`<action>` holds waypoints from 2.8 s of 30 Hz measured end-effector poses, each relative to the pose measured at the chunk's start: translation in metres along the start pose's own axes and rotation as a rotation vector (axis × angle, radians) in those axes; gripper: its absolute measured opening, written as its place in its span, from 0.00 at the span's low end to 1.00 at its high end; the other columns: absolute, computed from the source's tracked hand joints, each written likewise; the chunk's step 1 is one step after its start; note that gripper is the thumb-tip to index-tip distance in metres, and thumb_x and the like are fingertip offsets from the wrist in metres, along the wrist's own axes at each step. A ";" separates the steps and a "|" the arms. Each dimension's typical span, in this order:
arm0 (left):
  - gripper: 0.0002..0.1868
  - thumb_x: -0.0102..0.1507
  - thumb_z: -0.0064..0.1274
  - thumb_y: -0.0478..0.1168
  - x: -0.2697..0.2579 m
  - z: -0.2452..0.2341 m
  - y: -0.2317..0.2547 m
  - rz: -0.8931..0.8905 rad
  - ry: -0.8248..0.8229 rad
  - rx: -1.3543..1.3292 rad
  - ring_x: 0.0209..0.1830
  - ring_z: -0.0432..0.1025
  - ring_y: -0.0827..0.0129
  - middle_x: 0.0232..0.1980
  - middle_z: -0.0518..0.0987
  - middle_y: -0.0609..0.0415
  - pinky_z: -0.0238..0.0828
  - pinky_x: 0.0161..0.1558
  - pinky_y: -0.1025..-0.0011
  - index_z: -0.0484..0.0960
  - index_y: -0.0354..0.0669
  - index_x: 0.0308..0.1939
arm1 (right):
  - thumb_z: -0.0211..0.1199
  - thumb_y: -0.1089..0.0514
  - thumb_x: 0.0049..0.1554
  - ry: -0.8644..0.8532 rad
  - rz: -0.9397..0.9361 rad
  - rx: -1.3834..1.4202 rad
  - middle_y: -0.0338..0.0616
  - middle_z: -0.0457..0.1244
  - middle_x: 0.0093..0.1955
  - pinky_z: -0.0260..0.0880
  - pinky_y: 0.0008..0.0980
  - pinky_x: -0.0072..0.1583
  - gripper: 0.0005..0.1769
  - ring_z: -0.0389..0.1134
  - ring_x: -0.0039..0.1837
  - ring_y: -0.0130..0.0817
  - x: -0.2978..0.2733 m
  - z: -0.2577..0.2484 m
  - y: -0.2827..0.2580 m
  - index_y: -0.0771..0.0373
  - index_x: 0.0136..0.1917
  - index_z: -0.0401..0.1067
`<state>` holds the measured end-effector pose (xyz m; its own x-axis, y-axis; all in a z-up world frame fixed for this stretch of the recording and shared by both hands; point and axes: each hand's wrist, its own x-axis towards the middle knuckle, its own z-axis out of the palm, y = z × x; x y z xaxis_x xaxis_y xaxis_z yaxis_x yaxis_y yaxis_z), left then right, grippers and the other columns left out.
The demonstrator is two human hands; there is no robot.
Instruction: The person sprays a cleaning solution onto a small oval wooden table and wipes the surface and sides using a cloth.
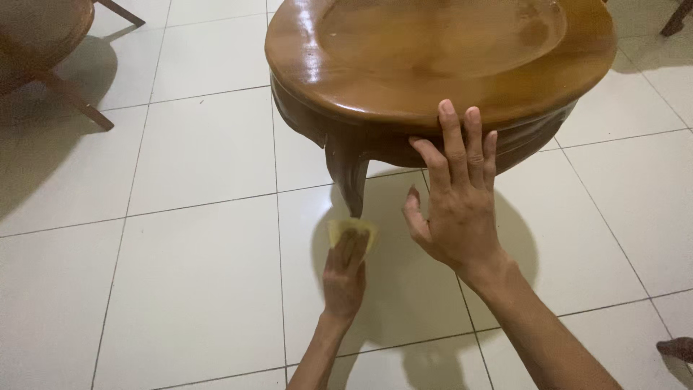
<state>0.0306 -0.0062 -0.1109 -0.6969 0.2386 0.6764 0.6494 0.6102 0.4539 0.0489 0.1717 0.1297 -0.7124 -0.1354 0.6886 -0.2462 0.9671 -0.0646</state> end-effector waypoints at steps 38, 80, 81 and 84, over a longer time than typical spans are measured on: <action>0.34 0.59 0.48 0.25 -0.015 0.012 0.001 -0.103 -0.306 0.194 0.50 0.70 0.50 0.63 0.70 0.47 0.72 0.50 0.56 0.69 0.45 0.71 | 0.66 0.63 0.55 0.006 -0.005 0.039 0.55 0.37 0.88 0.25 0.57 0.86 0.37 0.30 0.89 0.52 0.000 -0.002 0.002 0.61 0.76 0.59; 0.35 0.49 0.60 0.27 0.130 -0.077 0.090 0.241 -0.279 0.645 0.42 0.67 0.61 0.71 0.65 0.42 0.69 0.38 0.67 0.76 0.28 0.63 | 0.64 0.55 0.55 -0.186 0.426 0.526 0.65 0.43 0.80 0.55 0.58 0.74 0.37 0.44 0.81 0.65 -0.104 0.015 0.004 0.67 0.74 0.56; 0.36 0.48 0.60 0.27 0.129 -0.073 0.089 0.240 -0.288 0.646 0.42 0.68 0.60 0.70 0.66 0.40 0.69 0.37 0.67 0.76 0.27 0.63 | 0.64 0.55 0.56 -0.169 0.411 0.510 0.66 0.43 0.79 0.54 0.58 0.74 0.37 0.44 0.81 0.65 -0.100 0.012 0.004 0.67 0.74 0.56; 0.38 0.46 0.59 0.26 0.131 -0.076 0.090 0.256 -0.315 0.663 0.43 0.69 0.60 0.69 0.67 0.40 0.70 0.37 0.69 0.76 0.27 0.63 | 0.64 0.56 0.56 -0.107 0.410 0.521 0.64 0.44 0.80 0.57 0.56 0.74 0.36 0.46 0.81 0.63 -0.085 -0.001 0.005 0.65 0.74 0.57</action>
<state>0.0210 0.0226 0.0629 -0.6681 0.5757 0.4713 0.5530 0.8080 -0.2032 0.1093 0.1886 0.0718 -0.8702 0.1745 0.4607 -0.2078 0.7179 -0.6644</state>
